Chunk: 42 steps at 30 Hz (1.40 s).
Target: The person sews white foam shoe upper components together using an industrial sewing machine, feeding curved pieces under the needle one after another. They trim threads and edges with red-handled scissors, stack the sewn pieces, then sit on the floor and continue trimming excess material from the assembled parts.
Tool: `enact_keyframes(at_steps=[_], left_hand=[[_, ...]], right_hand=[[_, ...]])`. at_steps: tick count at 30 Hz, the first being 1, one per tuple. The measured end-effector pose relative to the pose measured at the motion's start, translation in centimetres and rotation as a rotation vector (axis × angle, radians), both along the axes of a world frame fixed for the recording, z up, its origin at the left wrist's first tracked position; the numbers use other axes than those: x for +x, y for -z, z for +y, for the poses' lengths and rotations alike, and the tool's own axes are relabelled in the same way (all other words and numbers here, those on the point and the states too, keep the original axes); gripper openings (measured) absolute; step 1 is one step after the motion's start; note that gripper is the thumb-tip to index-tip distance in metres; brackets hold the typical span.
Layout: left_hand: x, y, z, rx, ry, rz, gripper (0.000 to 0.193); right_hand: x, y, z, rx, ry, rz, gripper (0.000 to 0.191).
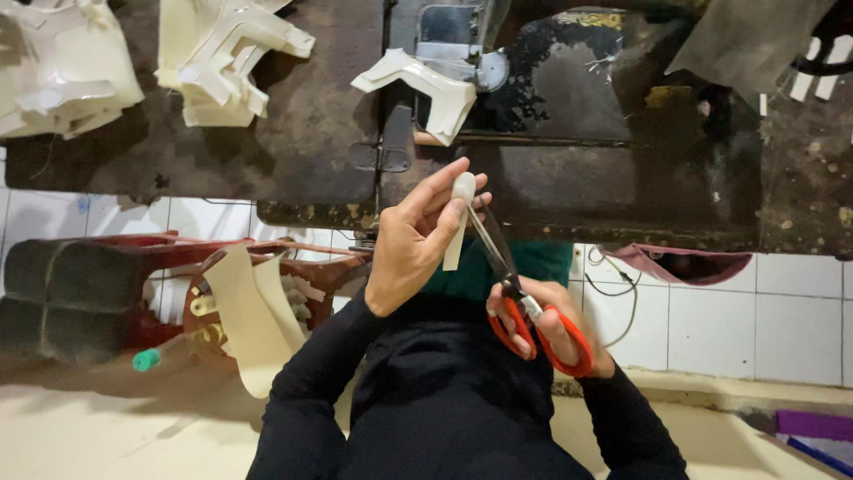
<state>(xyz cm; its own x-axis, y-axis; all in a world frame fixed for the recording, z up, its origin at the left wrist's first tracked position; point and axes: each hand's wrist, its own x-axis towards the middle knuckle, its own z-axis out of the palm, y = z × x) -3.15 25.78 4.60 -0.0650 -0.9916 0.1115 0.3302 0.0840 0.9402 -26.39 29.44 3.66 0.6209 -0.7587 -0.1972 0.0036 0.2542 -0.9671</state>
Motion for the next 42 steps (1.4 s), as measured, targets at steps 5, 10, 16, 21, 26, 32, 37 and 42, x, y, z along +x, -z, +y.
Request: enact_keyframes(at_steps=[5, 10, 16, 21, 26, 32, 37, 42], left_hand=[[0.5, -0.3, 1.7, -0.05, -0.028, -0.048, 0.043], [0.2, -0.3, 2.5, -0.022, -0.039, -0.058, 0.042], [0.6, -0.2, 2.6, 0.044, 0.036, 0.089, 0.045], [0.8, 0.3, 1.6, 0.125, 0.042, 0.182, 0.046], [1.4, 0.8, 1.0, 0.186, 0.069, 0.246, 0.041], [1.1, 0.9, 0.9, 0.134, -0.047, 0.153, 0.037], [0.8, 0.6, 1.5, 0.101, -0.1, 0.033, 0.036], [1.1, 0.4, 1.5, 0.061, -0.065, 0.023, 0.037]], right_hand=[[0.4, 0.1, 1.0, 0.113, -0.017, -0.053, 0.106], [1.5, 0.9, 2.1, 0.131, 0.075, -0.026, 0.098], [2.7, 3.1, 2.2, -0.347, 0.148, 0.058, 0.088], [3.2, 4.4, 1.0, -0.498, 0.194, 0.169, 0.094], [2.9, 4.4, 0.5, -0.371, 0.134, 0.109, 0.098], [2.7, 2.7, 0.1, -0.189, 0.044, 0.034, 0.098], [2.4, 0.8, 0.2, -0.074, -0.005, -0.015, 0.101], [2.3, 0.6, 0.2, -0.064, -0.047, -0.039, 0.102]])
